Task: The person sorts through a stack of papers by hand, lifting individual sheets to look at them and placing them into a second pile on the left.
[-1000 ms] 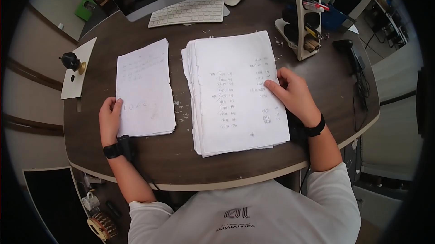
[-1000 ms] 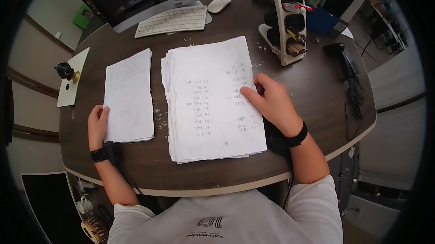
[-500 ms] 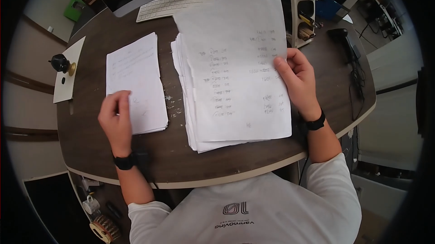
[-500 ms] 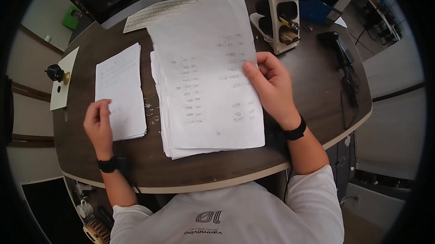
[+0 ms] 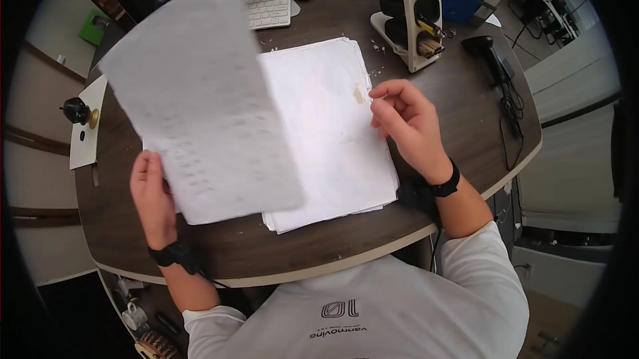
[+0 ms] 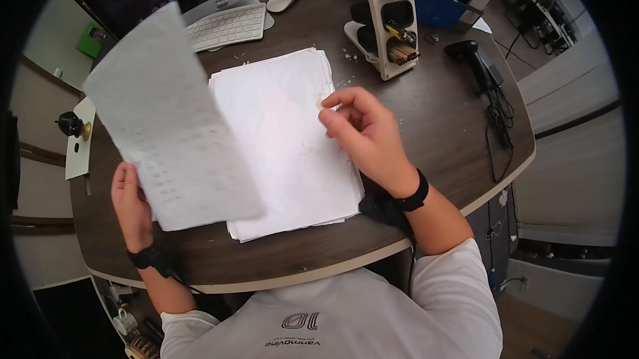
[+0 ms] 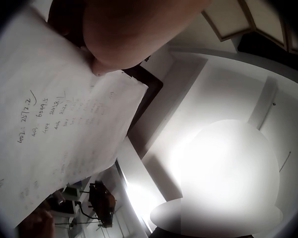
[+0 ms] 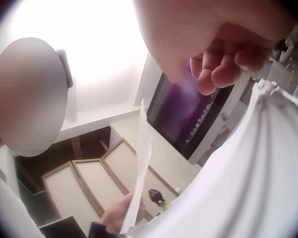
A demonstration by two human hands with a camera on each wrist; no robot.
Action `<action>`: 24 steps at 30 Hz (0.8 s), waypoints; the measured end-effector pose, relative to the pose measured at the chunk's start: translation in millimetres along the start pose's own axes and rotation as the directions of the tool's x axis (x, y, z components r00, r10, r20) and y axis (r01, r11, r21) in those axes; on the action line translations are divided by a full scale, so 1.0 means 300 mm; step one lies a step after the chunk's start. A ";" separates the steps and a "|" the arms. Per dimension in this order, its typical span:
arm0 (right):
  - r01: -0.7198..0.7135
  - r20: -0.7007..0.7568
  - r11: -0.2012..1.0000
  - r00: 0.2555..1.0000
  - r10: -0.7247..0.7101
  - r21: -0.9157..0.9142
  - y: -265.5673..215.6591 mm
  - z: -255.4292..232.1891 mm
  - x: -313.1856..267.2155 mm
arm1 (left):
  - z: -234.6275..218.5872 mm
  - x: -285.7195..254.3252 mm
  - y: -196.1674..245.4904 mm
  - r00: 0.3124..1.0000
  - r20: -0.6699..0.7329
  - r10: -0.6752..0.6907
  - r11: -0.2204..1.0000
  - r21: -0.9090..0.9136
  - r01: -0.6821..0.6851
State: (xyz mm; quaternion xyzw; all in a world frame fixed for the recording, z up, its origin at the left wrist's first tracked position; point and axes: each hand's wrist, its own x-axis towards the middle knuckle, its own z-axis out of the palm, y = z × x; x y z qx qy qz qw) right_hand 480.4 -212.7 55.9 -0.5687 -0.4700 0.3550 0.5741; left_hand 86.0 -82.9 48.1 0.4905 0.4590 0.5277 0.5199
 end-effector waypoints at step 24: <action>-0.095 0.009 0.868 0.993 0.114 -0.487 0.069 -0.041 0.048 | -0.254 0.136 -0.076 0.983 -0.087 0.164 0.520 0.854 -0.011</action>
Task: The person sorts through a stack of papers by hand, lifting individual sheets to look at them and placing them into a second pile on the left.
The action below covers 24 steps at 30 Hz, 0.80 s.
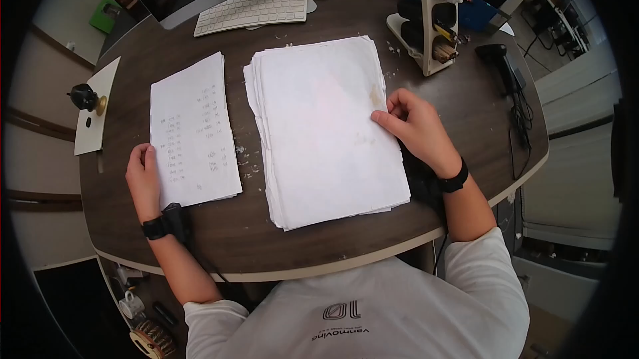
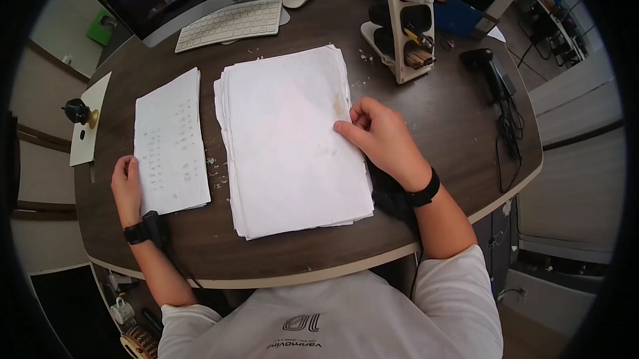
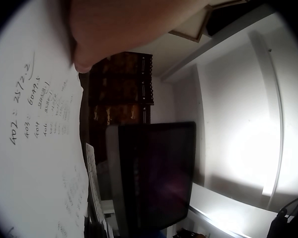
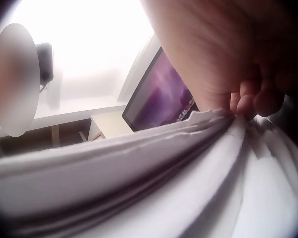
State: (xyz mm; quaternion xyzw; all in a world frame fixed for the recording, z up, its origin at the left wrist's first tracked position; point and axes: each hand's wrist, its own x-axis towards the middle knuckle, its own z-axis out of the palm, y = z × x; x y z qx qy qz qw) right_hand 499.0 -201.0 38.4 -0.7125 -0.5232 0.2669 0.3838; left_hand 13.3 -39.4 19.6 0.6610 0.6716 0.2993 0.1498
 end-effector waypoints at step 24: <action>0.044 0.050 0.766 0.994 -0.100 0.641 -0.099 0.029 -0.089 | 0.092 -0.303 0.380 0.778 0.450 0.438 0.768 -0.637 -0.065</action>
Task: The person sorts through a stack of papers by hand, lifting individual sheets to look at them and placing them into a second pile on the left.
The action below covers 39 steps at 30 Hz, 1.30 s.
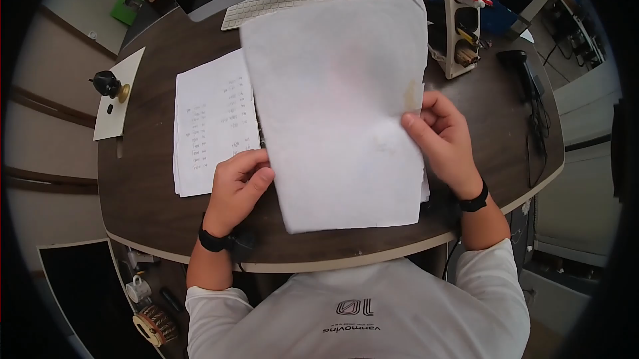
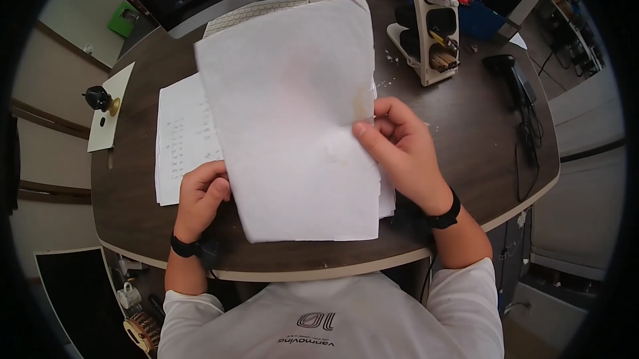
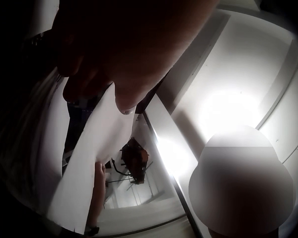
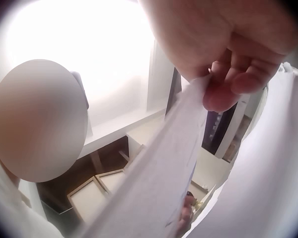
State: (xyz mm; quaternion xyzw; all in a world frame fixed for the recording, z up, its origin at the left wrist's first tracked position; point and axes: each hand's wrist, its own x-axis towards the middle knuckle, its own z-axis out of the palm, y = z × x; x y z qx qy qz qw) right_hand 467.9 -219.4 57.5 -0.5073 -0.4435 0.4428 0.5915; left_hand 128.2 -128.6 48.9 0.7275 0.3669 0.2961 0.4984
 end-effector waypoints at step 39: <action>-0.019 -0.063 0.700 0.997 -0.037 -0.714 0.050 -0.093 0.069 | -0.445 0.015 -0.201 0.833 -0.496 -0.245 0.953 0.035 0.301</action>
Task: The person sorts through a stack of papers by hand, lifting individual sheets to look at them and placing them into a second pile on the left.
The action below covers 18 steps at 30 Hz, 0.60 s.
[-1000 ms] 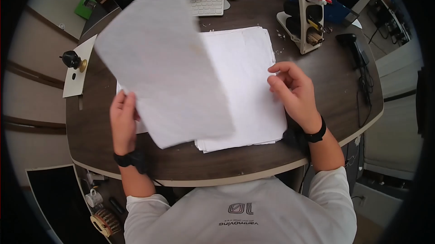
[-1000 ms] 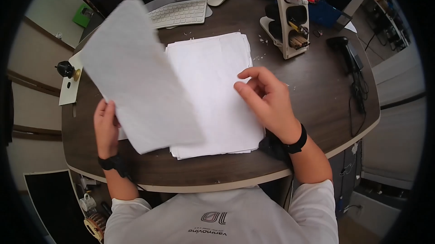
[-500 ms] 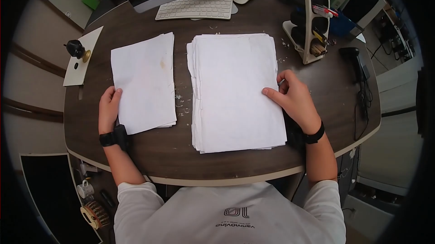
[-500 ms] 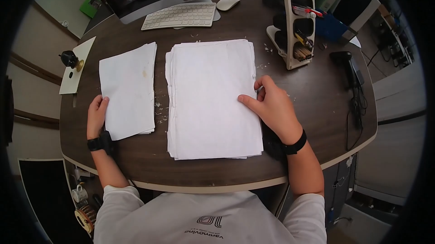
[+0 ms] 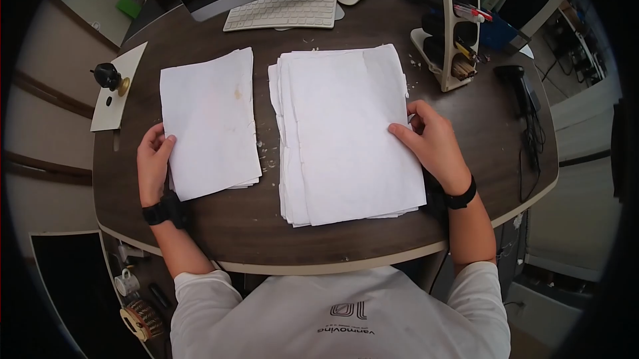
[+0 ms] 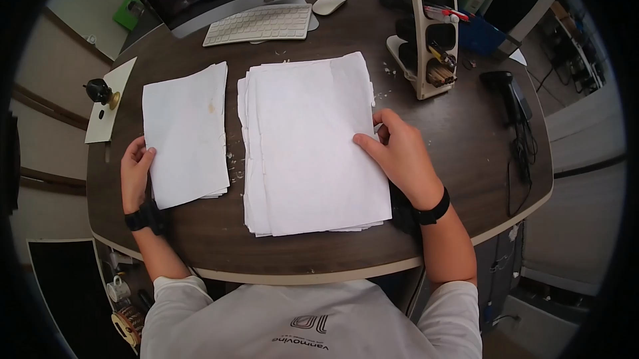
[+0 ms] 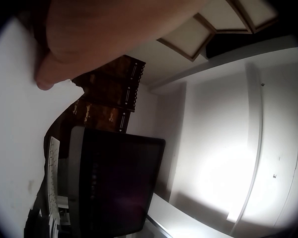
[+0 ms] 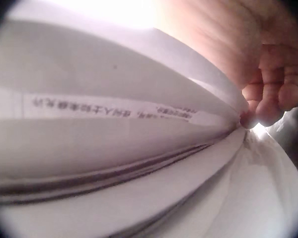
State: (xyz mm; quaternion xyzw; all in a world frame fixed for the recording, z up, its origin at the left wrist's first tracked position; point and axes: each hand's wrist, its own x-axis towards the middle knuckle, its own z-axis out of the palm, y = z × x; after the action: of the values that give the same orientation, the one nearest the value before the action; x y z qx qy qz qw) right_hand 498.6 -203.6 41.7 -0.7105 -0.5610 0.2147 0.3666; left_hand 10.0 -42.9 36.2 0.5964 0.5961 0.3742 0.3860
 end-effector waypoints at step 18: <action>-0.047 -0.067 0.989 0.996 0.057 0.143 -0.036 -0.009 -0.012 | 0.042 0.038 -0.054 0.881 -0.287 0.376 0.822 0.542 -0.174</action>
State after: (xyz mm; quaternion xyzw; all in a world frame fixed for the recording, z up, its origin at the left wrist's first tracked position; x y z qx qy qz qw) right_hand 492.5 -206.7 51.3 -0.7043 -0.5123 0.2382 0.4300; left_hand 14.6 -31.9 16.1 0.6725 0.6414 0.3676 0.0348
